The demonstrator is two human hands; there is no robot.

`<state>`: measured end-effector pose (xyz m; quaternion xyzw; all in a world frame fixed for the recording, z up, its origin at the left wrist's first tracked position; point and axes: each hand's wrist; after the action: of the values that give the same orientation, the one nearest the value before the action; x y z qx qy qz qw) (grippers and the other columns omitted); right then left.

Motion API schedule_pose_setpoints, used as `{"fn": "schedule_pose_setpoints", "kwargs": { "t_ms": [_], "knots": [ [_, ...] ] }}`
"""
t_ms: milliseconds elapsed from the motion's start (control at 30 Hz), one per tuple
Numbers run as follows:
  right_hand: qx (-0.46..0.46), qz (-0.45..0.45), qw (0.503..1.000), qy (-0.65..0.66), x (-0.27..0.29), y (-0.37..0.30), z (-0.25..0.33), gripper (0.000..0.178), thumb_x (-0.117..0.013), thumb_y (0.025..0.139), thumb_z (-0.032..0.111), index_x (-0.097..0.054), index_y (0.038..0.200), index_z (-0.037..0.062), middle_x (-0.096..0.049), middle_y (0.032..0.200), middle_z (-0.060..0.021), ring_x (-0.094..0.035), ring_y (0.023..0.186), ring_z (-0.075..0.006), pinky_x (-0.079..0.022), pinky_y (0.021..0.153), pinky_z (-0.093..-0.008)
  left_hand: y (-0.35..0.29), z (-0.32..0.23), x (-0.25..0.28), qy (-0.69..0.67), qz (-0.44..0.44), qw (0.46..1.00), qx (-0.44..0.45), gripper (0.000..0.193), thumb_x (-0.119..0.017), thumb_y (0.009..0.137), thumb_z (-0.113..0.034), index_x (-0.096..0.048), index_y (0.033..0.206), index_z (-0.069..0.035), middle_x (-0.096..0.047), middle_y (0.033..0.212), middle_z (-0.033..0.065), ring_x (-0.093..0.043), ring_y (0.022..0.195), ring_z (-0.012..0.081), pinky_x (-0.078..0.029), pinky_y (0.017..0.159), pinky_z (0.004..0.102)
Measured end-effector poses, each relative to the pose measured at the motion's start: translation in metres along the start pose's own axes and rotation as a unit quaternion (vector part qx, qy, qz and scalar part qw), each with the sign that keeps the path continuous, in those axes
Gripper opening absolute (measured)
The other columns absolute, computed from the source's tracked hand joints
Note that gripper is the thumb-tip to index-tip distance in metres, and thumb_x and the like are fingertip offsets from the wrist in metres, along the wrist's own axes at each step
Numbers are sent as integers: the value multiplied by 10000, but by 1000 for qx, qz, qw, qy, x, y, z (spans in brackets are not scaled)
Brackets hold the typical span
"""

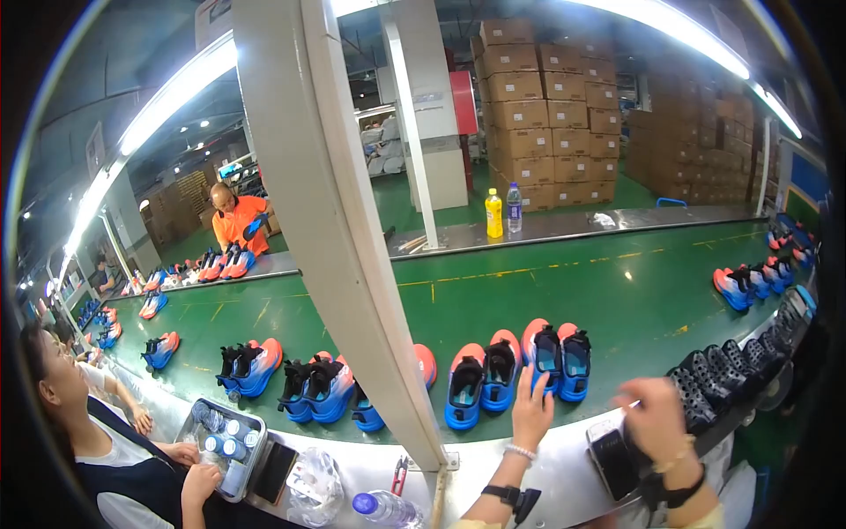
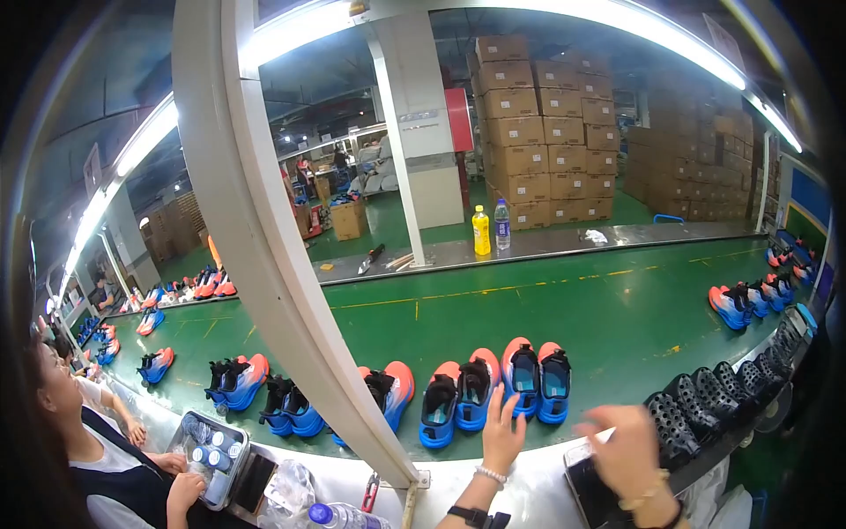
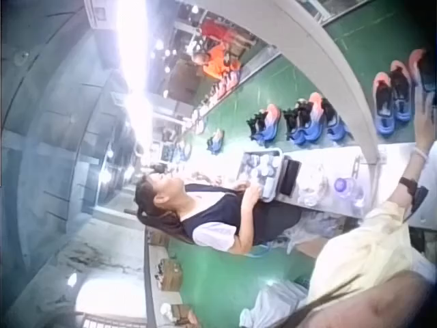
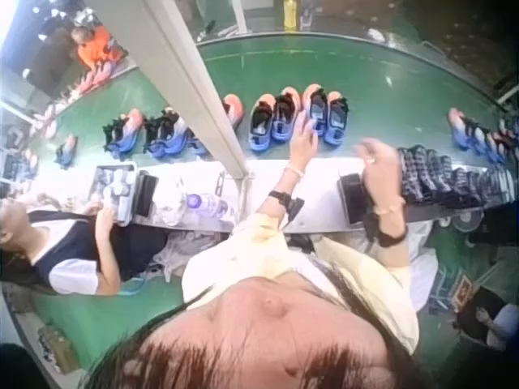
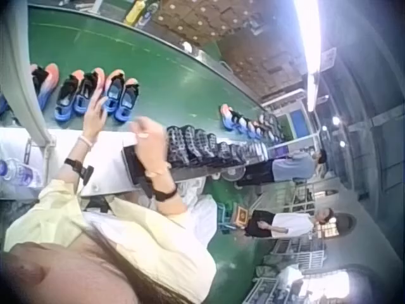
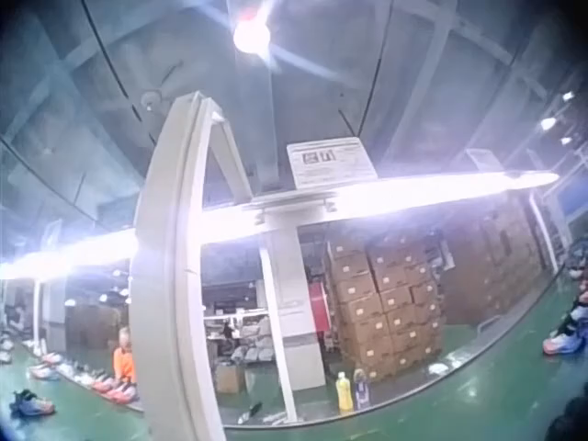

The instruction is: Organizing and manipulating shoe outsoles and upper components on a production line.

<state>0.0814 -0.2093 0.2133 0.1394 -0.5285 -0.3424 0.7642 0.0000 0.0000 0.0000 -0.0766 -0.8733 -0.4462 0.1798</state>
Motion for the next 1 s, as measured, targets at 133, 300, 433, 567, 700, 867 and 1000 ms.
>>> {"fn": "schedule_pose_setpoints", "kwargs": {
  "t_ms": [133, 300, 433, 567, 700, 867, 1000],
  "knots": [
    [-220, -101, 958, -155, 98, -24, -60, 277, -719, 791, 246, -642, 883, -4, -599, 731, -163, -548, 670, -345, -440, 671, -433, 11, 21, -32, -68, 126, 977, 161, 697, -766, 778, -355, -454, 1368, -157, -267, 1514, 288, -330, 1381, 434, -354, 1095, 449],
    [-194, -21, 943, -270, 106, -70, -108, 384, -660, 840, 371, -619, 850, -11, -619, 807, -209, -608, 790, -407, -447, 709, -486, 20, 12, -51, -14, 172, 961, 215, 421, -722, 821, -355, -582, 1153, -137, -441, 1404, 251, -567, 1133, 453, -496, 912, 479],
    [-198, -7, 954, -226, 92, -74, -114, 412, -622, 872, 421, -630, 829, 12, -637, 740, -200, -615, 720, -407, -456, 664, -487, 1, -27, -40, 40, 196, 951, 236, 323, -698, 842, -321, -606, 1105, -157, -471, 1372, 235, -605, 1049, 458, -509, 873, 483],
    [-151, 9, 947, -282, 84, -70, -104, 548, -680, 796, 541, -587, 788, 1, -633, 703, -214, -628, 696, -403, -481, 641, -461, -9, -34, -30, 52, 165, 963, 208, 308, -699, 825, -267, -621, 1081, -113, -526, 1289, 193, -597, 1063, 399, -493, 883, 463],
    [-162, 50, 929, -328, 84, -67, -113, 619, -688, 753, 614, -582, 765, 5, -633, 671, -192, -649, 671, -367, -499, 625, -439, -17, -27, -30, -36, 99, 977, 184, 337, -752, 767, -157, -642, 1072, -67, -590, 1233, 180, -578, 1130, 369, -459, 961, 419],
    [-147, 43, 926, -346, 93, -53, -100, 619, -678, 758, 623, -581, 709, 13, -618, 623, -178, -638, 608, -362, -495, 585, -431, -22, -19, -24, -148, 103, 947, 265, 672, -748, 770, -89, -444, 1369, -68, -558, 1281, 194, -576, 1140, 347, -447, 972, 399],
    [-137, 12, 948, -288, 115, -19, -65, 616, -688, 754, 612, -610, 683, 6, -600, 601, -193, -629, 605, -360, -485, 580, -445, -21, -21, -25, -177, 79, 940, 280, 656, -736, 784, -68, -437, 1368, -60, -583, 1222, 175, -608, 1063, 280, -466, 929, 360]
  ]
}}
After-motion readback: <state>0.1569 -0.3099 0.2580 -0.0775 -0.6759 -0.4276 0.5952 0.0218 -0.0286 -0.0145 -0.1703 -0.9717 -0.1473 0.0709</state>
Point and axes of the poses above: each hand's wrist, its own y-axis towards the middle knuckle, its own x-axis out of the back of the hand, z = x × y
